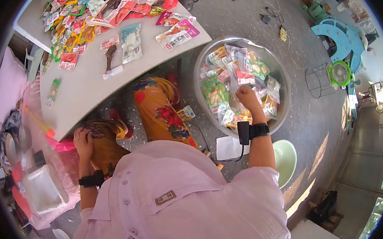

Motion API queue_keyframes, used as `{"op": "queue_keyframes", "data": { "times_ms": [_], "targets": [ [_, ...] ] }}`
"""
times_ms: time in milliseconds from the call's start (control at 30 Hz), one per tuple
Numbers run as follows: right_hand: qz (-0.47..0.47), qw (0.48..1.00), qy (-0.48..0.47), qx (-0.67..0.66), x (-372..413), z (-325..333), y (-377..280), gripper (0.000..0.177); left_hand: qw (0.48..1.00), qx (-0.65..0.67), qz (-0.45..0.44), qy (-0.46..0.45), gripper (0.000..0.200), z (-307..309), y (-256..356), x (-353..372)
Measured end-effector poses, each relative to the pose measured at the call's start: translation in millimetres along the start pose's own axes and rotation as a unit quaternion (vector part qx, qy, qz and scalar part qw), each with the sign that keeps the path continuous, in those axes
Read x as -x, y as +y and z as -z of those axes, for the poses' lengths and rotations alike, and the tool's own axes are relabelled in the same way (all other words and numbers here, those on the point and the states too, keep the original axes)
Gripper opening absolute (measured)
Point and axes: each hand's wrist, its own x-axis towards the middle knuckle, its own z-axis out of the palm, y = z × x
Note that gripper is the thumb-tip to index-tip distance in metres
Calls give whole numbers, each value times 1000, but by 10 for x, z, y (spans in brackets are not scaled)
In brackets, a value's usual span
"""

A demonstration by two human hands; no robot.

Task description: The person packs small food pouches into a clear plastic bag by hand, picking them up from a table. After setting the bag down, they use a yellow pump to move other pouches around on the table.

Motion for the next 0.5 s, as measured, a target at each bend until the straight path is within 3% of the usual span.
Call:
{"op": "queue_keyframes", "data": {
  "times_ms": [167,300,400,433,500],
  "targets": [
    [-35,995,6,88,-412,-9,442,12,1000,-22,4,17,13,-35,0,15],
    [121,971,96,182,-902,4,433,16,1000,-13,11,20,13,-22,21,13],
    [168,934,134,285,-1099,-87,111,13,1000,-14,20,14,15,-14,25,21],
    [145,917,112,355,-1181,-152,82,12,1000,-11,18,20,15,-13,28,24],
    [138,909,123,374,-1178,-372,54,11,999,-7,15,33,14,-12,35,34]
  ]
}}
